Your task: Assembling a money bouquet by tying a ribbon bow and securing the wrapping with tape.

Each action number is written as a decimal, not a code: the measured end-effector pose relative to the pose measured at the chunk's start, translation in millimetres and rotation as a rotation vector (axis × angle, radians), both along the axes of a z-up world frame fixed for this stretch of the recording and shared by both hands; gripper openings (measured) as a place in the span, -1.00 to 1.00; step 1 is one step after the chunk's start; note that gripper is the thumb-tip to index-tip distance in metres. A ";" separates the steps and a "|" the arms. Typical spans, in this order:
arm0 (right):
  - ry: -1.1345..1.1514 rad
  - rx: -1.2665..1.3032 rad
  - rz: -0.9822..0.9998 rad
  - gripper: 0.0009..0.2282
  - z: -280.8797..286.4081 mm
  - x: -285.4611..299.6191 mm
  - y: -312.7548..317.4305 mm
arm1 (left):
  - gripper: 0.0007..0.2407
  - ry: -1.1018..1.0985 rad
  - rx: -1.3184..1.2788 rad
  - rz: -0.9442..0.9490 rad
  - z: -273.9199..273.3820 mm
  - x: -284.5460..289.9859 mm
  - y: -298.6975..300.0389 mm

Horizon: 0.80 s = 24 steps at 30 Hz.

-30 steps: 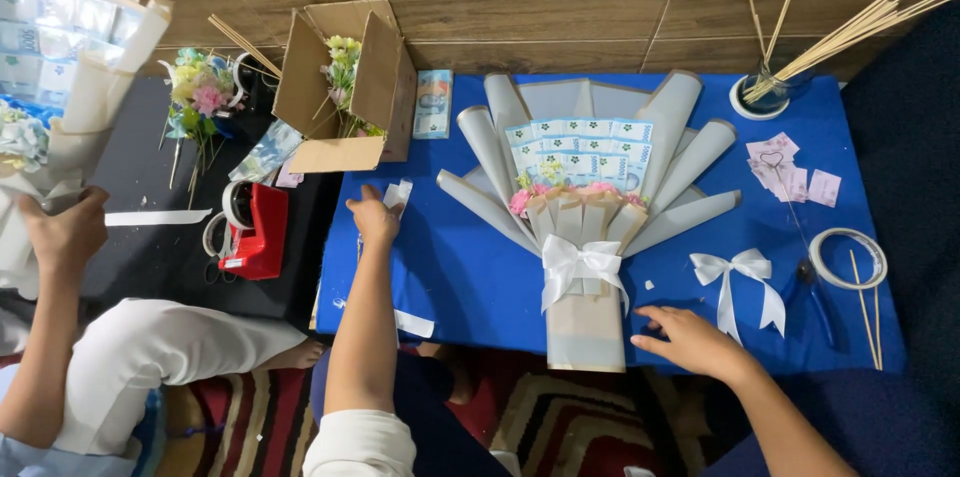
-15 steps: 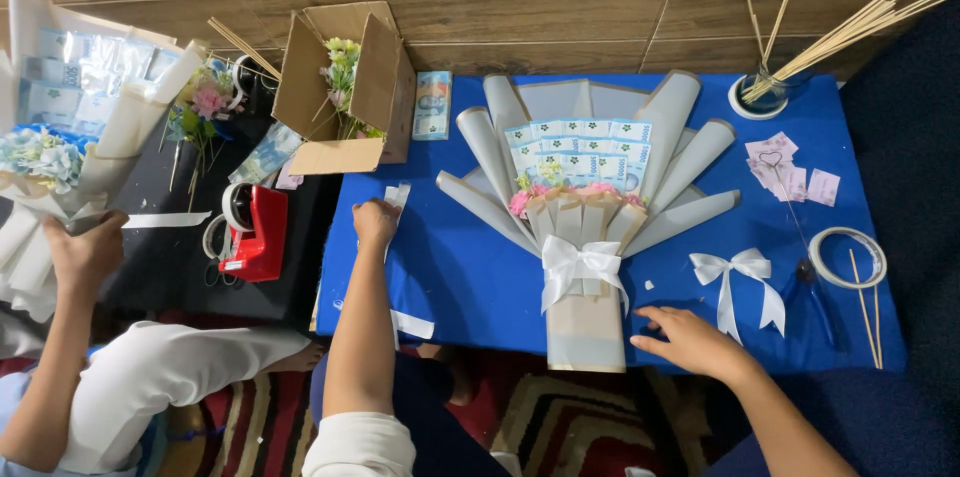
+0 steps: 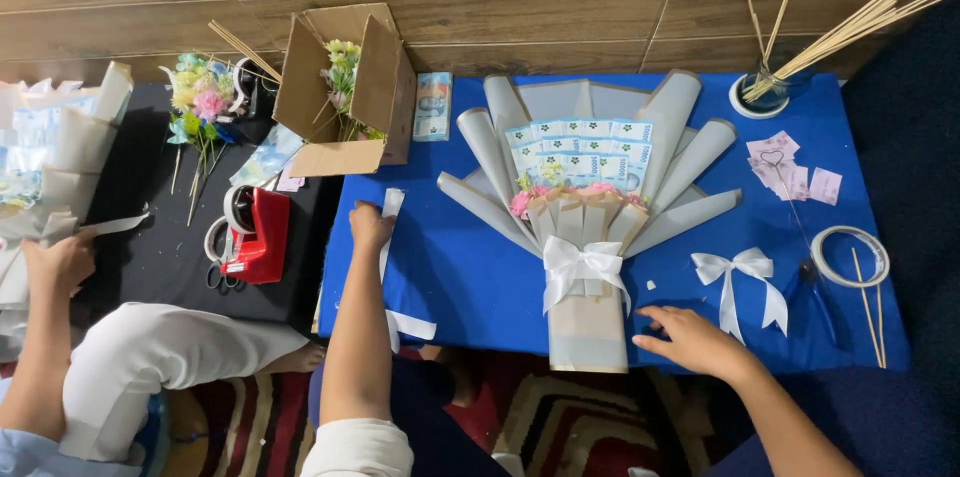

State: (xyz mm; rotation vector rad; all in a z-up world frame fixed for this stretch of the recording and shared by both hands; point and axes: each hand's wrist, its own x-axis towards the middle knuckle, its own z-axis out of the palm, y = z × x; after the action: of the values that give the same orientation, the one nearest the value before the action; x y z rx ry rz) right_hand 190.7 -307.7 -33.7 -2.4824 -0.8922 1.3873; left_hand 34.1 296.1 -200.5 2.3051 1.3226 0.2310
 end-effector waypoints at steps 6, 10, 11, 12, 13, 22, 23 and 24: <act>0.010 0.001 -0.016 -0.43 2.0 0.4 -0.1 | -0.76 0.277 -0.182 0.091 60.4 9.9 -36.5; -0.001 -0.004 -0.014 -0.44 8.1 0.0 1.4 | -0.66 0.343 -0.223 0.169 77.2 14.8 -49.4; -0.010 -0.009 -0.013 -0.44 10.6 -0.8 1.9 | -0.67 0.318 -0.163 0.121 72.0 14.1 -47.6; -0.008 -0.008 -0.012 -0.44 10.6 -0.3 1.5 | -0.67 0.319 -0.163 0.123 74.3 12.6 -45.9; -0.011 -0.009 -0.011 -0.44 10.4 -0.3 1.6 | -0.73 0.193 -0.218 0.092 77.4 10.7 -43.4; -0.056 0.098 0.058 -0.47 33.6 -3.7 2.6 | -0.84 -0.858 -0.231 -0.187 288.5 -58.4 -157.5; -0.050 0.108 0.049 -0.47 36.0 -4.9 1.5 | -0.88 -1.016 -0.204 -0.209 307.9 -69.6 -165.9; -0.050 0.109 0.050 -0.47 34.5 -5.7 1.7 | -0.88 -1.015 -0.203 -0.209 316.3 -82.1 -174.1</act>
State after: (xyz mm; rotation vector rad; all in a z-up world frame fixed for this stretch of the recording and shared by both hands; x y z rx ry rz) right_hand 185.0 -306.0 0.8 -2.4387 -1.0178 1.2605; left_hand -48.0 122.0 115.8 1.6977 0.5432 0.9794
